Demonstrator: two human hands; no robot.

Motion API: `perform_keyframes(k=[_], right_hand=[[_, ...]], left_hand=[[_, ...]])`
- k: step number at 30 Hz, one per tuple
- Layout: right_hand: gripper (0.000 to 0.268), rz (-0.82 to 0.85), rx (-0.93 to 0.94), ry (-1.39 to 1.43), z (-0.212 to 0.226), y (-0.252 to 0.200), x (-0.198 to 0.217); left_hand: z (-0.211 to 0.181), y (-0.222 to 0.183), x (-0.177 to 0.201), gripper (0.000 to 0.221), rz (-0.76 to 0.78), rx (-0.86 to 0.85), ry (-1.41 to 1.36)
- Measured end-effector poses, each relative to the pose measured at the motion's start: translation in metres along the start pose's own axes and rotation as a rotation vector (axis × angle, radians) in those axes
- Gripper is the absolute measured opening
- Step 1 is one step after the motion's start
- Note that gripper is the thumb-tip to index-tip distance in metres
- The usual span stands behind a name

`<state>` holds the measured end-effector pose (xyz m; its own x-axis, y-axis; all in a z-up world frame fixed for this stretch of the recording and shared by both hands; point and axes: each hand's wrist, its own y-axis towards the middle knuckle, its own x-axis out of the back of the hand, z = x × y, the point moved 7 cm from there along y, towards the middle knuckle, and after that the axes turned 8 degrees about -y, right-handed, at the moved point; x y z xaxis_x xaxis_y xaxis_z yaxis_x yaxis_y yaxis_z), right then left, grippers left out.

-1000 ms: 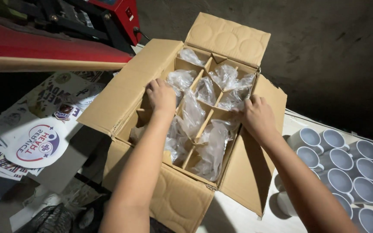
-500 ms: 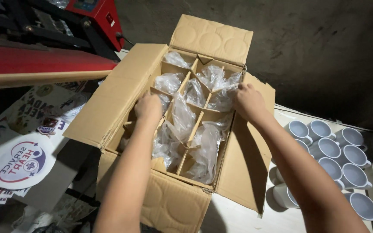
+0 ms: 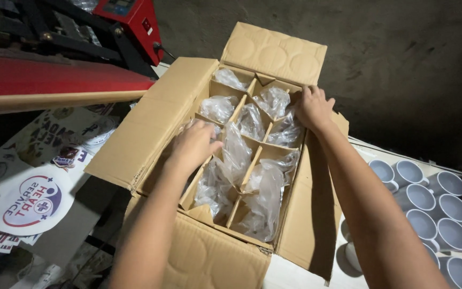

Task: Unpacking white mugs from a cardboard box and removing their plastic wrappers.

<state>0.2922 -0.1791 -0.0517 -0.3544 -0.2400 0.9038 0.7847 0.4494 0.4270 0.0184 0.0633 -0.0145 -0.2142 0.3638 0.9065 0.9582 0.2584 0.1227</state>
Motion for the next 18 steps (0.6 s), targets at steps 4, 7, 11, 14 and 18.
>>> perform_keyframes(k=[4, 7, 11, 14, 18], right_hand=[[0.049, 0.033, -0.038, 0.026, 0.001, 0.001, 0.011], [0.047, 0.098, -0.058, 0.002, 0.001, 0.005, 0.014], [0.042, 0.042, -0.041, 0.001, -0.005, 0.013, 0.009], [0.038, 0.009, -0.026, 0.013, -0.006, 0.015, 0.001], [0.031, -0.003, -0.027, 0.023, -0.005, 0.018, 0.002]], left_hand=[[-0.059, -0.04, 0.025, 0.035, 0.422, -0.105, -0.169], [-0.09, -0.078, 0.001, 0.043, 0.825, -0.304, -0.224], [-0.105, -0.108, -0.028, 0.049, 0.949, -0.479, 0.064], [-0.097, -0.111, -0.045, 0.048, 1.018, -0.489, 0.132], [-0.094, -0.115, -0.056, 0.042, 1.095, -0.471, 0.073]])
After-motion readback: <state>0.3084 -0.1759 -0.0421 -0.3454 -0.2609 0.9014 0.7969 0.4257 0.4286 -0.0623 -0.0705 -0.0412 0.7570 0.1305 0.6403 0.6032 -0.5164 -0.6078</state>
